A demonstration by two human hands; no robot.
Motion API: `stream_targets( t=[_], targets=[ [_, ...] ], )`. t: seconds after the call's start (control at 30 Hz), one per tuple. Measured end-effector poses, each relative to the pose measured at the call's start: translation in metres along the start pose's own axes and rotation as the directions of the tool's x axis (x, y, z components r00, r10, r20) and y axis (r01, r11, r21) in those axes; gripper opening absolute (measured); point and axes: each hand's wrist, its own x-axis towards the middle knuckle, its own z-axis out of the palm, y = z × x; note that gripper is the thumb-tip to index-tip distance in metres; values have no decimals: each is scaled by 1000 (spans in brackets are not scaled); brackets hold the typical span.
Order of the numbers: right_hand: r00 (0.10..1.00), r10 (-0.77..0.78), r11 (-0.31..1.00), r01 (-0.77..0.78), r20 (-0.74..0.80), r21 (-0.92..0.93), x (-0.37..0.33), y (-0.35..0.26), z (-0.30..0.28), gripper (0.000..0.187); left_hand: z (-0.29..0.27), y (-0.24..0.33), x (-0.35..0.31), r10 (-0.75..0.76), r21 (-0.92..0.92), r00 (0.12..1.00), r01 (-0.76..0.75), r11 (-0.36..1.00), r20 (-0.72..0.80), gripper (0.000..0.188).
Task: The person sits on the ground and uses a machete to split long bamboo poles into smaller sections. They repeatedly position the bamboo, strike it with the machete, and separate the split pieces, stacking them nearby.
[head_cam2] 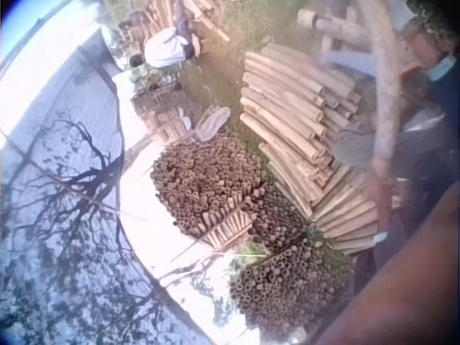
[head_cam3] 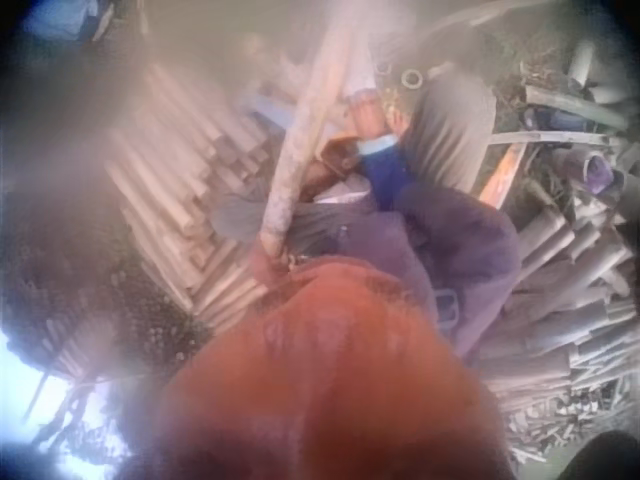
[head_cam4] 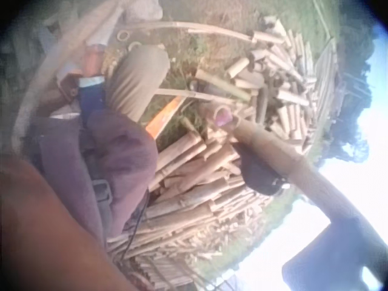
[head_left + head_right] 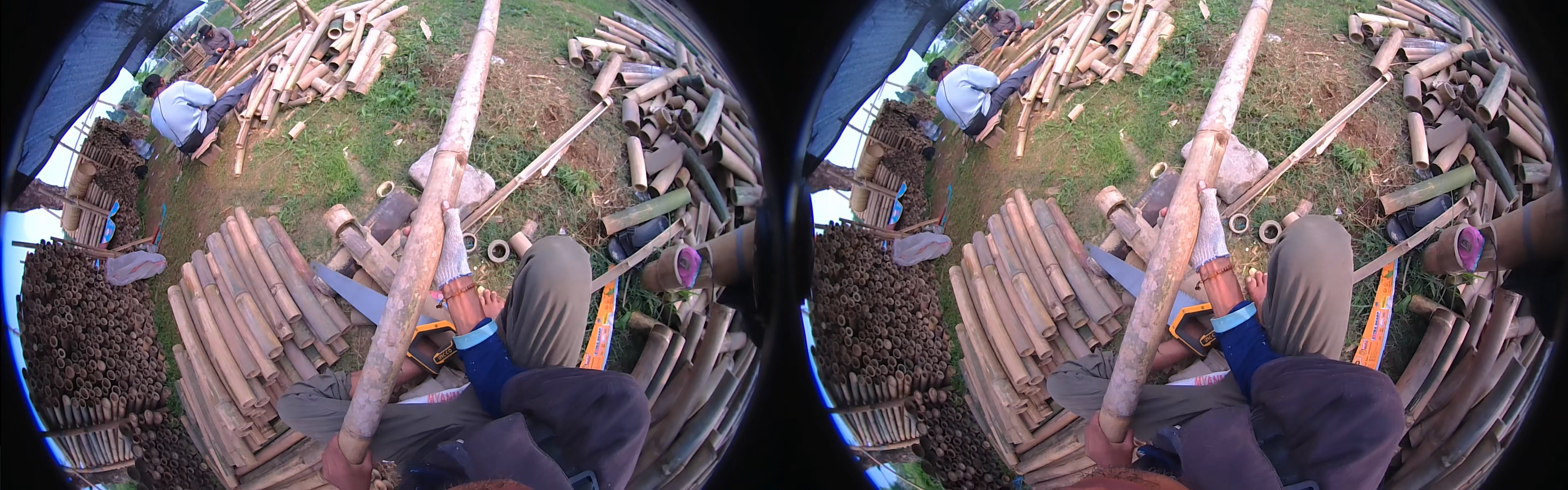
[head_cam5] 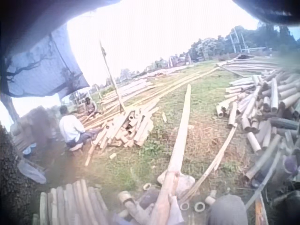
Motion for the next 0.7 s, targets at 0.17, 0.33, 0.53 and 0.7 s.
stream_targets(
  t=[0.17, 0.33, 0.53, 0.7],
  targets=[
    [987, -156, 982, 151, -42, -114, 18, -20, 16, 83, 1, -23, 43, 309, 155, 940, -287, 945, -145, 79],
    [945, -323, 929, 325, 42, -175, 37, -37, 11, 53, 41, -26, 115, 433, 182, 880, -402, 898, -193, 80],
    [984, -137, 956, 102, -113, -274, 44, -36, -9, 53, 84, -49, 189, 360, 22, 933, -360, 933, 2, 74],
    [998, -59, 654, 17, -29, -757, 36, 7, -40, 59, 126, -87, 249, 125, 16, 913, -143, 990, 388, 88]
  ],
)
